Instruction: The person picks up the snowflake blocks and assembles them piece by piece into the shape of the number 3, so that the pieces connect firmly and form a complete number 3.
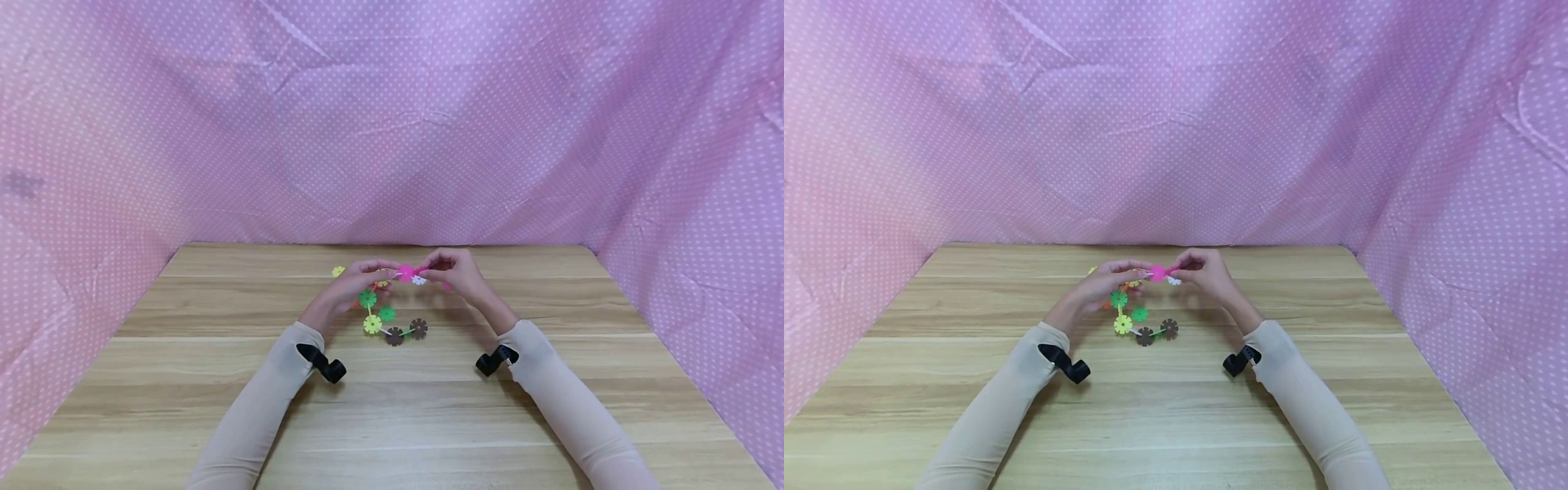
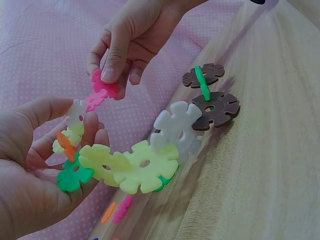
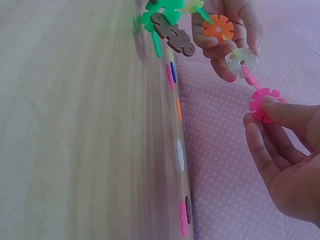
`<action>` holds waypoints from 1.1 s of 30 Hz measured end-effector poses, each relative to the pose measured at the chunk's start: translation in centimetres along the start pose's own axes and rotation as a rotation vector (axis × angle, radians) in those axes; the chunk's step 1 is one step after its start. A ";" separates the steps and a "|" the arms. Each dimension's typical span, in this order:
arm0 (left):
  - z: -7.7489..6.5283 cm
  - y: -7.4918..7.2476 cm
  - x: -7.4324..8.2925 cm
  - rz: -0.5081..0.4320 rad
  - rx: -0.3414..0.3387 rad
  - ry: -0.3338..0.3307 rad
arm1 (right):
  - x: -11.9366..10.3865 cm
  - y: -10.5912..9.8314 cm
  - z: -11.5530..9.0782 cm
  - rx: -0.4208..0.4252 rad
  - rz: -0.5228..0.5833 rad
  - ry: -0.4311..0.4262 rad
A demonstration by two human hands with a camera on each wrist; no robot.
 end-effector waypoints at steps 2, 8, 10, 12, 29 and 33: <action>0.0 0.0 0.0 0.006 -0.003 0.003 | 0.0 0.1 0.0 -0.004 0.000 -0.006; -0.2 -0.2 0.1 0.038 0.023 0.023 | 0.0 0.1 0.1 -0.002 0.006 -0.039; -0.3 -0.3 0.2 0.033 0.034 0.033 | -0.1 0.2 0.0 0.000 0.008 -0.057; -0.3 -0.3 0.3 0.026 0.034 0.041 | -0.2 0.2 0.0 0.001 0.008 -0.080; -0.2 0.3 1.0 -0.015 -0.006 0.089 | -0.8 0.0 -0.1 0.038 0.000 -0.155; -0.3 0.3 1.0 -0.018 0.002 0.089 | -1.0 0.1 -0.2 0.034 -0.006 -0.179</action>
Point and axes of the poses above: each hand's wrist, its own z-axis towards the middle knuckle, its own y-axis out of the palm, x = y × z, the point moved 5 cm from there along z, towards the middle knuckle, and after that the axes turned 6 degrees about -z, right-handed, at the moved point
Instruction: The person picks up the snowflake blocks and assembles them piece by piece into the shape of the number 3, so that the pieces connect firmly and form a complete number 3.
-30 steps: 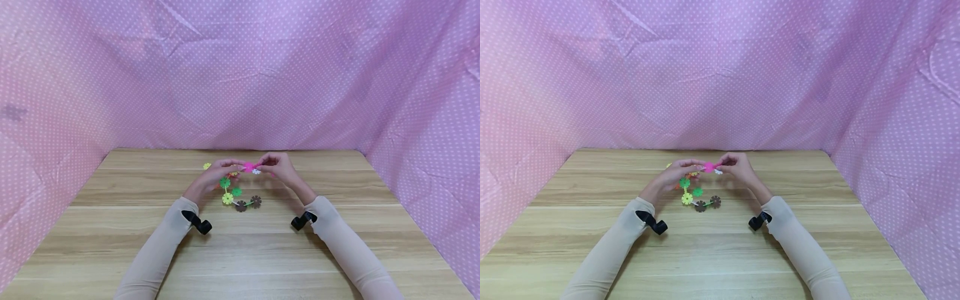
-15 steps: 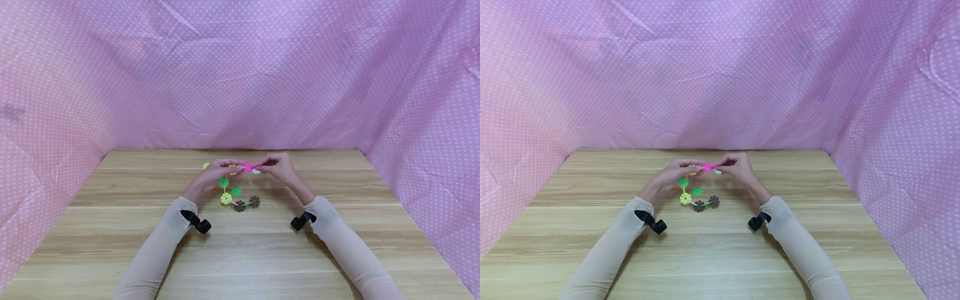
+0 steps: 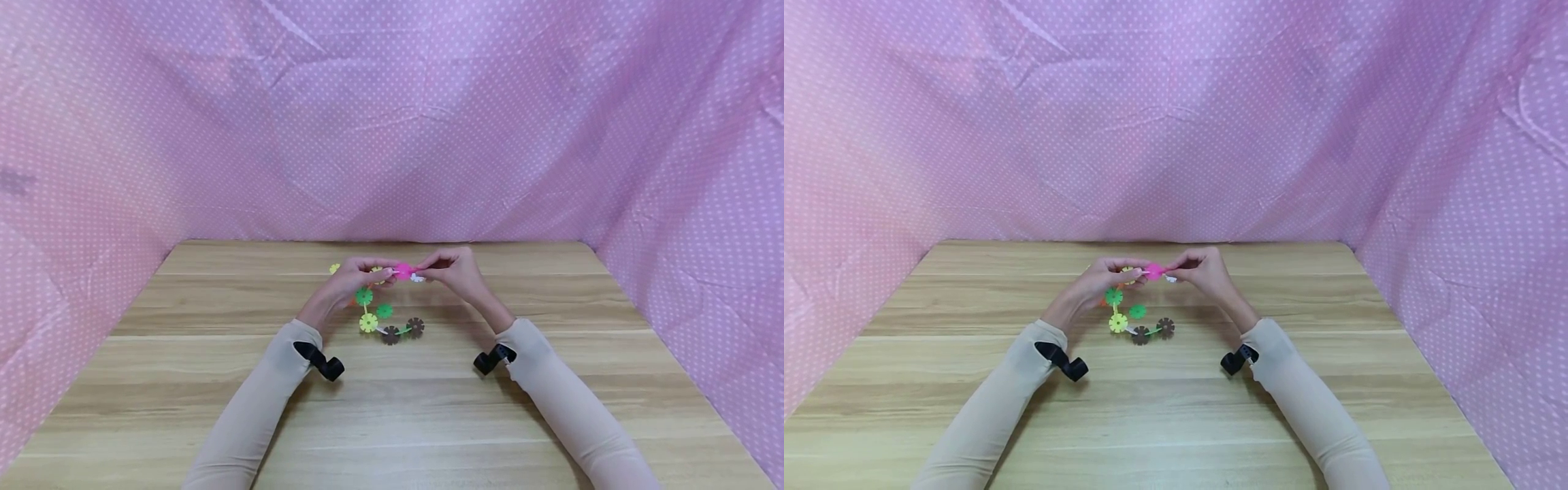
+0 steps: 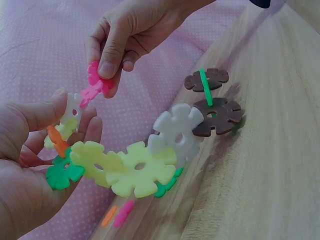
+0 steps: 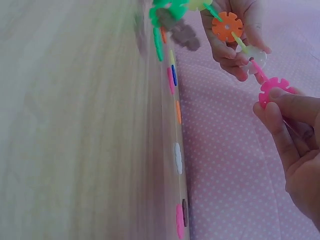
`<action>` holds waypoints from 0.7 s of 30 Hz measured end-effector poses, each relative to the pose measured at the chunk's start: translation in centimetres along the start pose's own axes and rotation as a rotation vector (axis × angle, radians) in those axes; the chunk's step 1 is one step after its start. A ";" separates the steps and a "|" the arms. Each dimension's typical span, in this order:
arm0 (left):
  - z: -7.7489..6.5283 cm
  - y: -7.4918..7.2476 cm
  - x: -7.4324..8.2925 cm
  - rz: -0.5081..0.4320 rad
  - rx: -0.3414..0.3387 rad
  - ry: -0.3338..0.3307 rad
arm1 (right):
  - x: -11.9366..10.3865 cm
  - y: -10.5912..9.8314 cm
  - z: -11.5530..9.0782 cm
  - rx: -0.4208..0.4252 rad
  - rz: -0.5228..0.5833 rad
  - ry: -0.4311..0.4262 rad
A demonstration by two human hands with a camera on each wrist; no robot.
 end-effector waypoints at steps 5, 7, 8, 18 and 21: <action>0.0 0.1 0.0 0.018 0.005 -0.004 | -0.1 0.2 0.0 -0.001 -0.023 -0.020; 0.0 0.1 0.0 0.038 0.007 -0.005 | 0.0 0.3 0.0 -0.003 -0.026 -0.015; -0.1 0.1 0.0 0.045 0.009 -0.003 | 0.0 0.4 0.0 -0.004 -0.021 -0.009; -0.1 -0.1 -0.1 0.087 -0.036 -0.024 | 0.6 1.1 -0.1 -0.047 0.000 0.067; -0.1 -0.3 -0.2 0.103 -0.040 -0.038 | 0.6 1.3 -0.1 -0.093 -0.008 0.082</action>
Point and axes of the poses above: each hand's wrist, its own z-axis towards the middle knuckle, its own y-axis out of the palm, x = y × z, the point moved 5 cm from there along z, towards the middle knuckle, and after that the axes turned 6 degrees about -z, right-handed, at the moved point
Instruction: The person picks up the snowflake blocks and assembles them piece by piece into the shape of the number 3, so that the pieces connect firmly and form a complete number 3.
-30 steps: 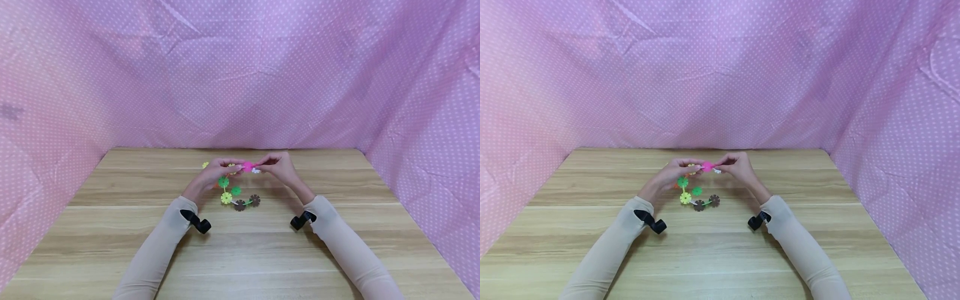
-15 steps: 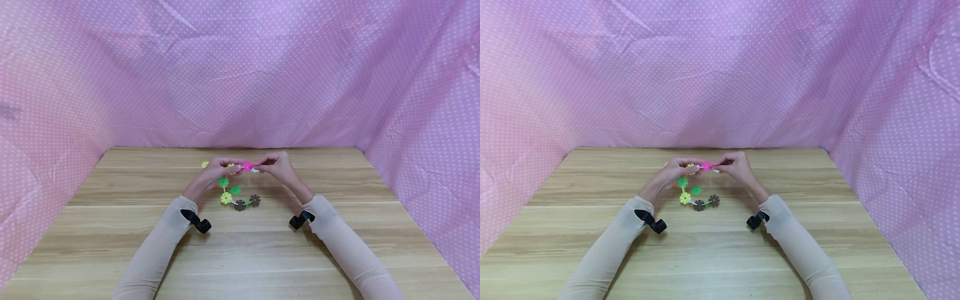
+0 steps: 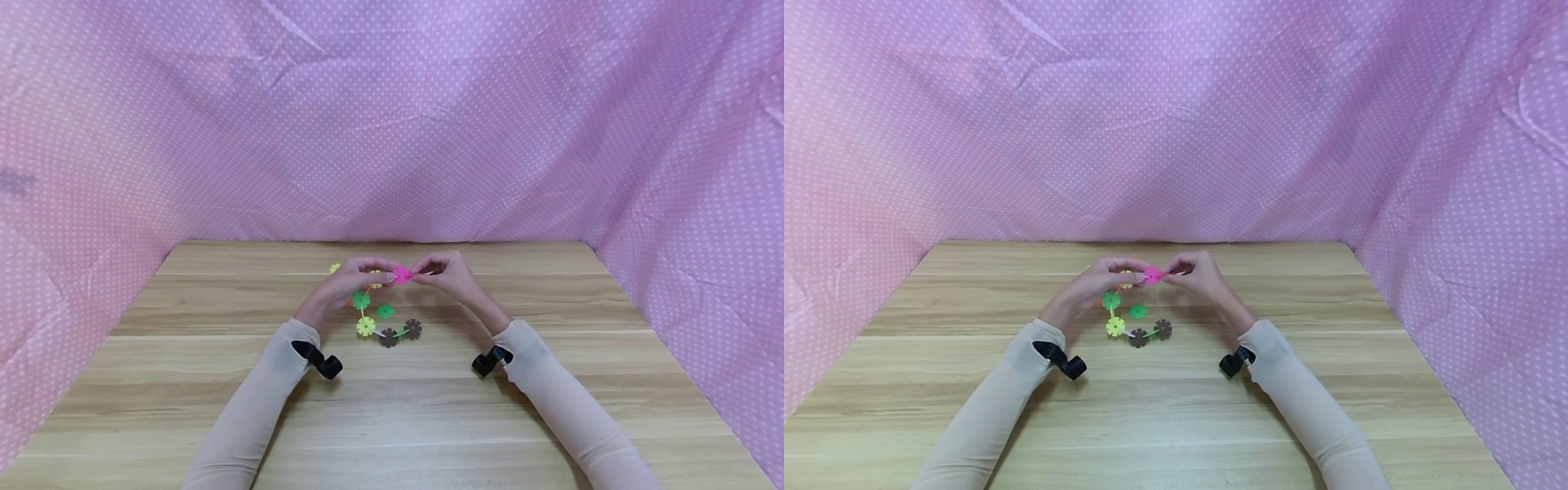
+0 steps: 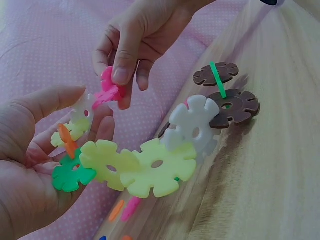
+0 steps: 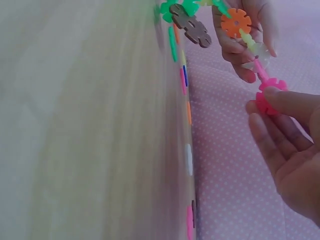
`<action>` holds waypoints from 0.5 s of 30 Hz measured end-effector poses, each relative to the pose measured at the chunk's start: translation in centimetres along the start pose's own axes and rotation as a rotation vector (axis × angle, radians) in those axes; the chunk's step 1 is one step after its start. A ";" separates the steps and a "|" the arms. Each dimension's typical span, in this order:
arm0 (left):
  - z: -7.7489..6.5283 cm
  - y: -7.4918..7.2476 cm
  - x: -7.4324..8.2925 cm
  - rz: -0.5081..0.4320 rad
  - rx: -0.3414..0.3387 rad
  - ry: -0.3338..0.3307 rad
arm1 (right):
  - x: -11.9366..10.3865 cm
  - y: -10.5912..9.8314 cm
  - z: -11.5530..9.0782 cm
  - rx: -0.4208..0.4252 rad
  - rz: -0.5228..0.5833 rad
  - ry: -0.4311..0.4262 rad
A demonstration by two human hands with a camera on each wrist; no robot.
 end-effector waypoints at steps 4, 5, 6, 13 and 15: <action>-0.1 -0.2 -0.1 0.007 0.007 -0.025 | -0.1 -0.3 0.1 -0.069 -0.051 -0.001; -0.1 -0.2 -0.1 0.009 0.009 -0.028 | -0.1 -0.5 0.1 -0.085 -0.066 0.001; -0.1 -0.2 -0.2 0.011 0.012 -0.032 | 0.0 -0.8 0.1 -0.098 -0.081 0.003; -0.2 -0.2 -0.3 0.002 0.016 -0.050 | 0.7 -3.2 0.5 -0.156 -0.219 0.033; -0.2 -0.3 -0.3 0.004 0.015 -0.050 | 1.0 -3.9 0.6 -0.177 -0.273 0.044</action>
Point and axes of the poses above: each hand's wrist, its own z-axis towards the middle knuckle, its own y-axis out of the palm, x = y × z, the point moved 5 cm from there along z, towards the middle knuckle, and after that the axes turned 6 degrees about -z, right-handed, at the moved point
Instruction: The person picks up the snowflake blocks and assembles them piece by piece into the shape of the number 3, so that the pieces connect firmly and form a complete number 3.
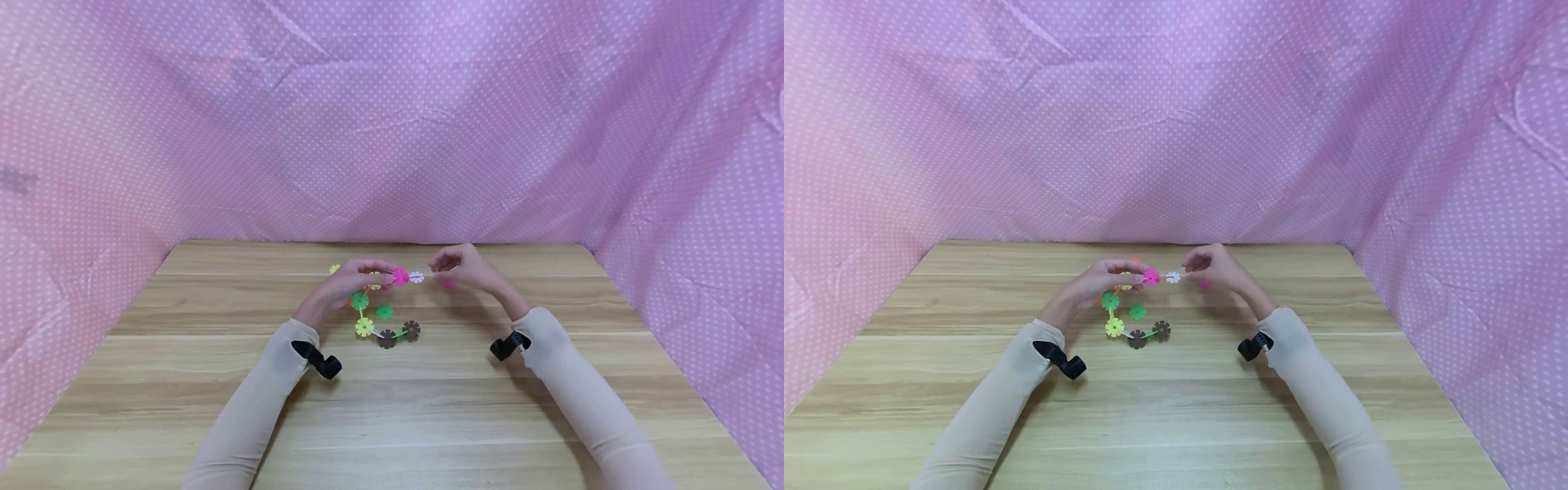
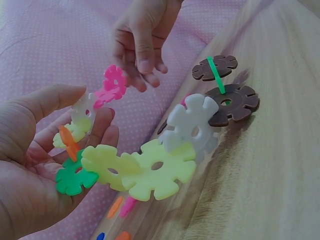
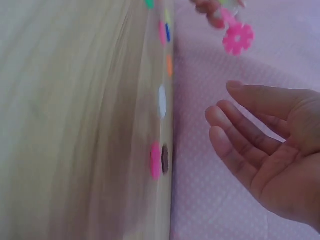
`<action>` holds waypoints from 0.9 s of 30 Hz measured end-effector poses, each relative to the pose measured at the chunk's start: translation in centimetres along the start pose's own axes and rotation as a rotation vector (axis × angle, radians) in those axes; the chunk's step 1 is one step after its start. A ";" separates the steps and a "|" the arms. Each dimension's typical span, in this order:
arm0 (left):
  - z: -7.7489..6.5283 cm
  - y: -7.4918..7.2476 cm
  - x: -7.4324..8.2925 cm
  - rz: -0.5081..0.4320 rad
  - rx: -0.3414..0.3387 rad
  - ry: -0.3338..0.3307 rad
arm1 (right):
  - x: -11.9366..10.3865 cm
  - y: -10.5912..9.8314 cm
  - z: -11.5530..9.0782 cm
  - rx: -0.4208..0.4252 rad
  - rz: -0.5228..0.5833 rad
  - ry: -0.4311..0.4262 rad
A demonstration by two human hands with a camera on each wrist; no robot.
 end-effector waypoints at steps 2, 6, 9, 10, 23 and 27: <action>0.0 -0.1 -0.1 0.007 -0.003 0.003 | 0.5 -0.4 0.0 -0.030 -0.036 0.020; 0.0 -0.2 -0.1 0.027 -0.003 0.012 | 1.7 -0.7 -0.2 -0.095 -0.101 0.065; 0.0 -0.1 0.0 0.024 -0.009 0.016 | 2.7 -0.5 -0.3 -0.130 -0.160 0.106; 0.0 -0.1 0.0 0.022 -0.011 0.016 | 3.0 -0.4 -0.3 -0.139 -0.169 0.110; 0.2 0.1 -0.1 0.006 -0.030 0.031 | 4.8 -0.1 0.3 -0.156 -0.185 0.141; 0.1 0.2 0.0 0.002 -0.027 0.024 | 5.1 -0.1 0.4 -0.181 -0.186 0.140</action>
Point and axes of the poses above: each hand's wrist, its own z-axis towards the middle knuckle, its own y-axis out of the palm, x = y × z, the point moved 5 cm from there along z, towards the middle knuckle, and after that the axes turned 6 degrees about -z, right-handed, at the moved point
